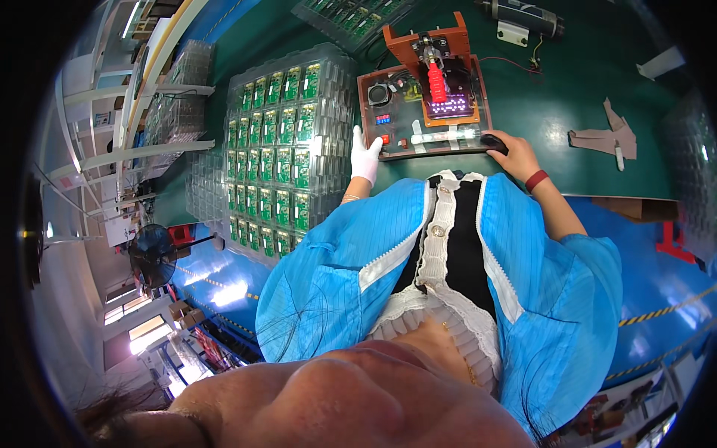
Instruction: Testing electronic circuit boards using a specialized testing fixture with a red clamp and buttons.
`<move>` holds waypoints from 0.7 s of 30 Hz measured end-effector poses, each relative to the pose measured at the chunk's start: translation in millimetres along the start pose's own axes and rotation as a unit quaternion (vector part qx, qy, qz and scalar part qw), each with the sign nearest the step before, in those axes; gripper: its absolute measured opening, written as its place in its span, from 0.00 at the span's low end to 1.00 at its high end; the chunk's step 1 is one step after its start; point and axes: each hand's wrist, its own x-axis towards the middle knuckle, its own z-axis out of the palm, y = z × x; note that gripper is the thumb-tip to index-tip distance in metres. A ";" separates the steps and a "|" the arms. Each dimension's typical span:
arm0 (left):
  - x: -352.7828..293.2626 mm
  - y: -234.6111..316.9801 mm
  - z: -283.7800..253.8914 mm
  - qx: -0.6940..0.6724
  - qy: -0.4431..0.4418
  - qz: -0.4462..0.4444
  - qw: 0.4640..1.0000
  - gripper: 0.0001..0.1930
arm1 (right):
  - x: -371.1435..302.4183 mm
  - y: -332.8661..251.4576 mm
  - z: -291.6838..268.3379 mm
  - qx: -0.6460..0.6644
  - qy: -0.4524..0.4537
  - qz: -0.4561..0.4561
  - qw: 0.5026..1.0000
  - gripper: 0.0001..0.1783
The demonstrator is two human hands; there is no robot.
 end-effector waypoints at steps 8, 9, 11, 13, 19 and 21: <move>2.8 -11.0 -9.9 0.043 -0.031 0.055 0.997 0.34 | 27.6 -93.0 -28.8 0.205 0.305 -0.011 0.930 0.16; 0.4 -11.4 -13.9 0.027 -0.019 0.038 0.999 0.34 | 30.4 -124.8 -33.8 0.217 0.319 -0.108 0.916 0.15; -0.3 -9.9 -5.3 0.001 -0.015 0.002 1.000 0.35 | 37.9 -158.6 -51.7 0.124 0.295 -0.198 0.926 0.14; -0.7 -6.4 -1.2 -0.014 -0.016 -0.008 1.000 0.35 | 42.9 -162.6 -58.0 0.023 0.262 -0.295 0.918 0.14; 13.0 -13.3 -7.3 -0.061 0.031 0.029 0.997 0.33 | 100.6 -148.2 -48.4 -0.162 0.176 -0.545 0.804 0.17; 6.9 -19.4 -10.2 0.021 0.076 0.059 0.995 0.32 | 108.3 -164.5 -58.1 -0.150 0.204 -0.555 0.792 0.16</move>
